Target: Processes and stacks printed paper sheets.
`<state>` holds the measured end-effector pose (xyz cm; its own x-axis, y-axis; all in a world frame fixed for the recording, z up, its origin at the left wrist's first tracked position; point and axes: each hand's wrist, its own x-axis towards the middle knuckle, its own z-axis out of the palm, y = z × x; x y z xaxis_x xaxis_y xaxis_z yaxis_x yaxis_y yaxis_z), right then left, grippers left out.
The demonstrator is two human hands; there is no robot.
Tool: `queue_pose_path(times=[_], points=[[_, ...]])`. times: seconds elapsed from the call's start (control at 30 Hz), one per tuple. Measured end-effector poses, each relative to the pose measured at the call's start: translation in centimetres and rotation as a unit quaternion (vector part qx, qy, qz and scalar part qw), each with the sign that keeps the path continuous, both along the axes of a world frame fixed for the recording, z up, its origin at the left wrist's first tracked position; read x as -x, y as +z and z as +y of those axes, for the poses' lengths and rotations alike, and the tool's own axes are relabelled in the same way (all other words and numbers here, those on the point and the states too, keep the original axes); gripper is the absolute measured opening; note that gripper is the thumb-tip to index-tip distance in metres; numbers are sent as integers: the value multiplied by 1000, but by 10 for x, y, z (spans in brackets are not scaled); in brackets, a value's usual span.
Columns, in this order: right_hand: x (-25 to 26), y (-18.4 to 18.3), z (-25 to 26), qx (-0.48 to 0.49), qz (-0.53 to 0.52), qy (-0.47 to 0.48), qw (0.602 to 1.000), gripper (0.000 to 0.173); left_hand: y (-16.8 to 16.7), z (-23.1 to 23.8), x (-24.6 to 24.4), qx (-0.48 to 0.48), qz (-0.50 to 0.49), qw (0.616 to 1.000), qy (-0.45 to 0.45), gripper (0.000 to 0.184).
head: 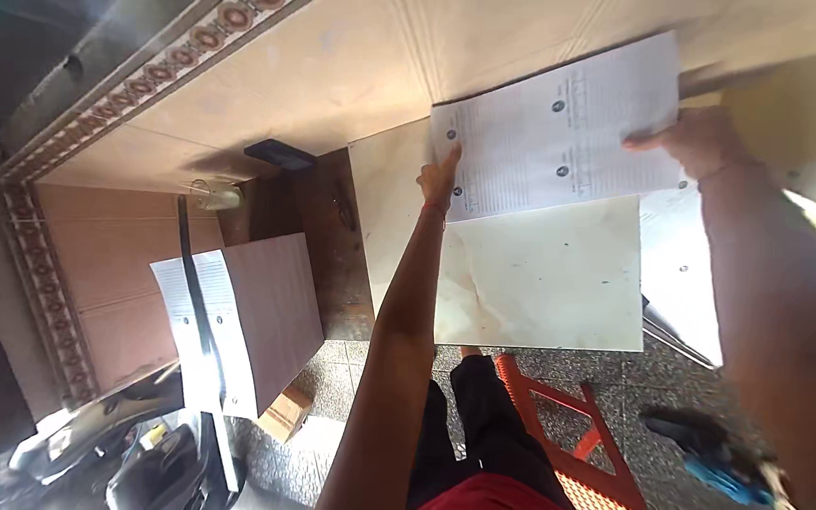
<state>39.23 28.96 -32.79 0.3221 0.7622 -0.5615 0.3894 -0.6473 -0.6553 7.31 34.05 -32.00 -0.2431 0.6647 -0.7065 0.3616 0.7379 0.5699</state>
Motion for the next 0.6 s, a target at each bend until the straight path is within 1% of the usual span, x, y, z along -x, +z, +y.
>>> queue_pose_path(times=[0.07, 0.17, 0.23, 0.37, 0.47, 0.53, 0.6], points=[[3, 1, -1, -16, 15, -9, 1000, 53, -2, 2, -1, 3, -12, 1000, 12, 71], [25, 34, -5, -19, 33, -25, 999, 56, -5, 1, -5, -4, 5, 1000, 6, 69], [34, 43, -7, -24, 26, -34, 999, 59, 0, 0, -10, -2, 30, 999, 14, 74], [24, 21, -7, -33, -23, -29, 999, 61, 1, 1, -10, 21, 41, 999, 18, 63], [19, 9, -3, -31, -52, -33, 998, 68, 6, 4, -9, 28, 58, 998, -20, 61], [22, 12, -2, -9, -75, -33, 997, 71, 11, 4, -6, 29, 60, 997, -35, 59], [29, 20, -3, 9, -94, -29, 995, 73, 16, 2, 2, 19, 35, 998, -39, 57]])
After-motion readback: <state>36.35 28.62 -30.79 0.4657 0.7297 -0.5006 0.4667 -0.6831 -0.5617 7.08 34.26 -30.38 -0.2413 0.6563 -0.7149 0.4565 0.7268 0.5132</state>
